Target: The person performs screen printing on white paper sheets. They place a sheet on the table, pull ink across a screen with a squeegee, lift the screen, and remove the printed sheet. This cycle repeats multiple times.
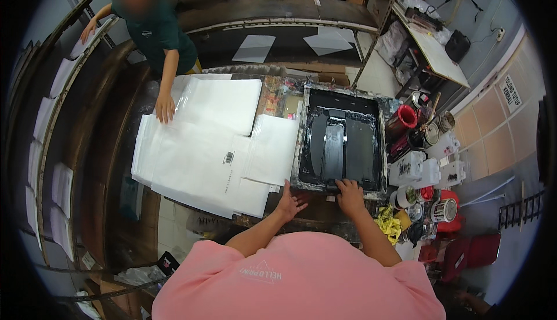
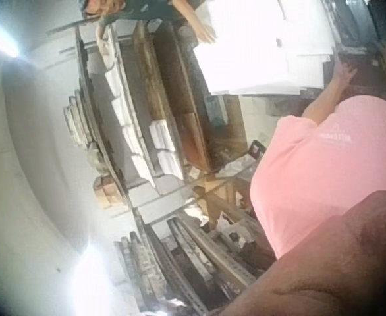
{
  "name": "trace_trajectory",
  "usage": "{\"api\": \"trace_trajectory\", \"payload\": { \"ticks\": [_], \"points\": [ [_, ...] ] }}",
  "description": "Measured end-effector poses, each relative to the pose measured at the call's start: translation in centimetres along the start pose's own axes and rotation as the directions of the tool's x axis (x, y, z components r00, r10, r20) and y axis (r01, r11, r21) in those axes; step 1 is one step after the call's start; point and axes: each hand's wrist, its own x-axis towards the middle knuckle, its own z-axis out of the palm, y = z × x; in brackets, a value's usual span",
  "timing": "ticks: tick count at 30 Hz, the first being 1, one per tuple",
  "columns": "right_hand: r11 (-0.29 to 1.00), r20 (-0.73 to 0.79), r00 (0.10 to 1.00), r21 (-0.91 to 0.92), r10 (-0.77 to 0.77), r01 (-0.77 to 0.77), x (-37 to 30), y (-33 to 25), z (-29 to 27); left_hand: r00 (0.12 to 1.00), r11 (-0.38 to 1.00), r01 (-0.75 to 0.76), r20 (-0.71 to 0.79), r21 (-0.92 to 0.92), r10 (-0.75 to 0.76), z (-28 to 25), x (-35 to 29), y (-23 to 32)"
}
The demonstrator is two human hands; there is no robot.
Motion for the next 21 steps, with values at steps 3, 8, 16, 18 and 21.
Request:
{"api": "trace_trajectory", "payload": {
  "ticks": [3, 8, 16, 18, 21],
  "points": [
    [1.000, 0.018, 1.000, -0.007, 0.017, -0.017, 0.0, -0.1, -0.1, 0.999, 1.000, -0.009, 0.035, 0.012, 0.009, -0.2, 0.2, 0.0],
    [1.000, 0.028, 0.999, -0.013, 0.015, -0.014, -0.1, -0.1, 0.2, 0.998, 0.999, -0.028, 0.052, 0.026, 0.027, -0.6, 0.3, -0.3],
    [1.000, 0.029, 0.999, -0.018, 0.024, -0.024, -0.1, 0.3, 0.7, 1.000, 0.999, -0.016, 0.012, -0.035, 0.017, -0.3, 0.5, -0.5],
    [0.999, 0.040, 0.999, -0.021, 0.035, -0.034, 0.1, 0.2, 0.5, 0.998, 1.000, -0.017, 0.055, -0.010, 0.018, -0.5, 0.4, -0.4],
    [0.999, 0.030, 0.999, -0.022, 0.029, -0.028, -0.1, 0.0, 0.4, 0.991, 0.999, -0.030, 0.134, 0.021, 0.027, -1.0, 0.5, 0.0]
  ]
}}
